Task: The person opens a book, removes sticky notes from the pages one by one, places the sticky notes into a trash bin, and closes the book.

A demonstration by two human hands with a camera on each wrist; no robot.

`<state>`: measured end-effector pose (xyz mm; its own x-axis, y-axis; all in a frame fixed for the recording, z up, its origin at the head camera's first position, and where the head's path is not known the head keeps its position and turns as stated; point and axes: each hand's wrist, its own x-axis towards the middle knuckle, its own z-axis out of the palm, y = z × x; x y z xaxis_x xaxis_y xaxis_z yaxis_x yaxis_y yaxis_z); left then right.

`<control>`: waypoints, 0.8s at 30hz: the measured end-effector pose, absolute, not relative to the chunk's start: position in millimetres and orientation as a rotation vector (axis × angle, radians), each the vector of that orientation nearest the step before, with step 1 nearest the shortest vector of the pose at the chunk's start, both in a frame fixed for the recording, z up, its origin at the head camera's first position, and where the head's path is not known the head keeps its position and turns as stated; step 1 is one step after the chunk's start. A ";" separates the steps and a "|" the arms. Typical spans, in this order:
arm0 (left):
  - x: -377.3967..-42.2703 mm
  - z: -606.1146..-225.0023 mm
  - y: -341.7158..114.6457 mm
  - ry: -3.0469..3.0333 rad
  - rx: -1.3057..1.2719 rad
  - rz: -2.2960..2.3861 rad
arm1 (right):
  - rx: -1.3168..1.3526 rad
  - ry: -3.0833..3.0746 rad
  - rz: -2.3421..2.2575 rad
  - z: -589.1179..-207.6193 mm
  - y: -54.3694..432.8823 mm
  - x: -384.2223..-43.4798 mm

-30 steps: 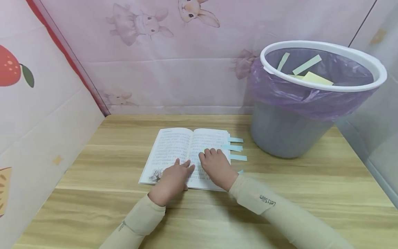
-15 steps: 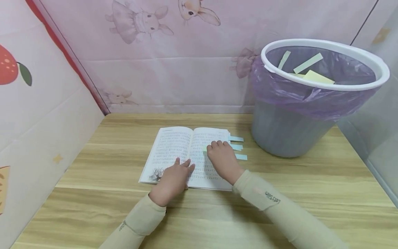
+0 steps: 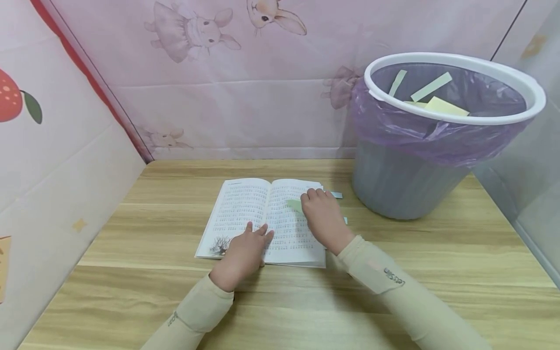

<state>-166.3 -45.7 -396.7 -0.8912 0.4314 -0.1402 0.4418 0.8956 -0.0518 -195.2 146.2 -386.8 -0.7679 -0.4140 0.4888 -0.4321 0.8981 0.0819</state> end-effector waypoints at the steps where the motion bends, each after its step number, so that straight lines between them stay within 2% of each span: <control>1: -166.3 -396.6 -45.4 2.938 0.680 -0.126 | 0.603 -2.550 0.057 -385.4 147.2 -195.1; 24: -163.6 -394.3 -44.1 2.902 0.671 -0.054 | 0.484 -2.410 0.215 -359.4 168.4 -194.4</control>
<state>-163.6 -44.1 -394.3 -0.8859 0.4332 -0.1659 0.4391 0.8984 0.0011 -194.4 168.4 -359.4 -0.7126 -0.2870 0.6402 -0.3956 0.9180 -0.0288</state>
